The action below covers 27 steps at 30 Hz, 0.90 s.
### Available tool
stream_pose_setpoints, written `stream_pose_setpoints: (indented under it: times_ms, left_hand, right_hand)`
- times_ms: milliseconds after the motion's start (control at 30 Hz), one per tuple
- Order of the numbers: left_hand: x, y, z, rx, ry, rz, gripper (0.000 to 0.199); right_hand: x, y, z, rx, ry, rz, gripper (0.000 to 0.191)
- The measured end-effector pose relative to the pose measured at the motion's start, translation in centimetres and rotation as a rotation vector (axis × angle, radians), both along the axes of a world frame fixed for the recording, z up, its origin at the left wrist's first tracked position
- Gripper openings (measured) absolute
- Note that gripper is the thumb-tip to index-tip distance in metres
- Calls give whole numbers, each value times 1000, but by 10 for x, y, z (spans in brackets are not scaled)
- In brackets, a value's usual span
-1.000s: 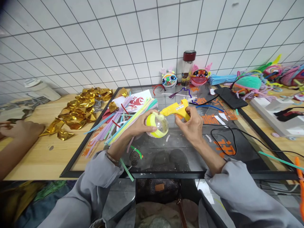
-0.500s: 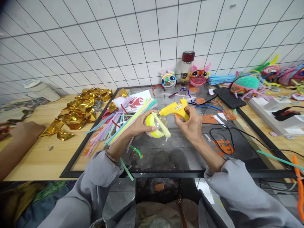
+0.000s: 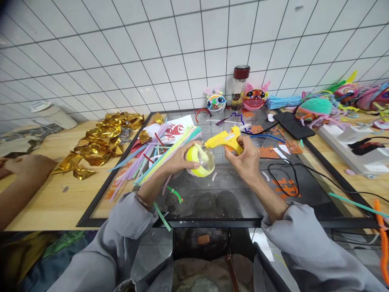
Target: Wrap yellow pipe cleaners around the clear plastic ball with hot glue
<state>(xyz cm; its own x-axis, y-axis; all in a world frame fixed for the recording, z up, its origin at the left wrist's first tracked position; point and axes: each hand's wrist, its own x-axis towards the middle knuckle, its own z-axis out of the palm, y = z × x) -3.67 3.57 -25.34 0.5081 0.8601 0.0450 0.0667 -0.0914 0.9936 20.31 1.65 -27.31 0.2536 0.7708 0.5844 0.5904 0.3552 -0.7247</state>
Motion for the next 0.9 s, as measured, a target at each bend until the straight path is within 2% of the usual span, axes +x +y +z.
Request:
stream_pose_setpoints:
  times_ms: [533,900]
  left_hand:
    - [-1,-1,2,-10,1,-18,88]
    - [0,0,3,-5,8,-20,88]
  right_hand:
    - [0,-6,10,15,-38,26,28]
    - [1,-1,3,-5,12,11,32]
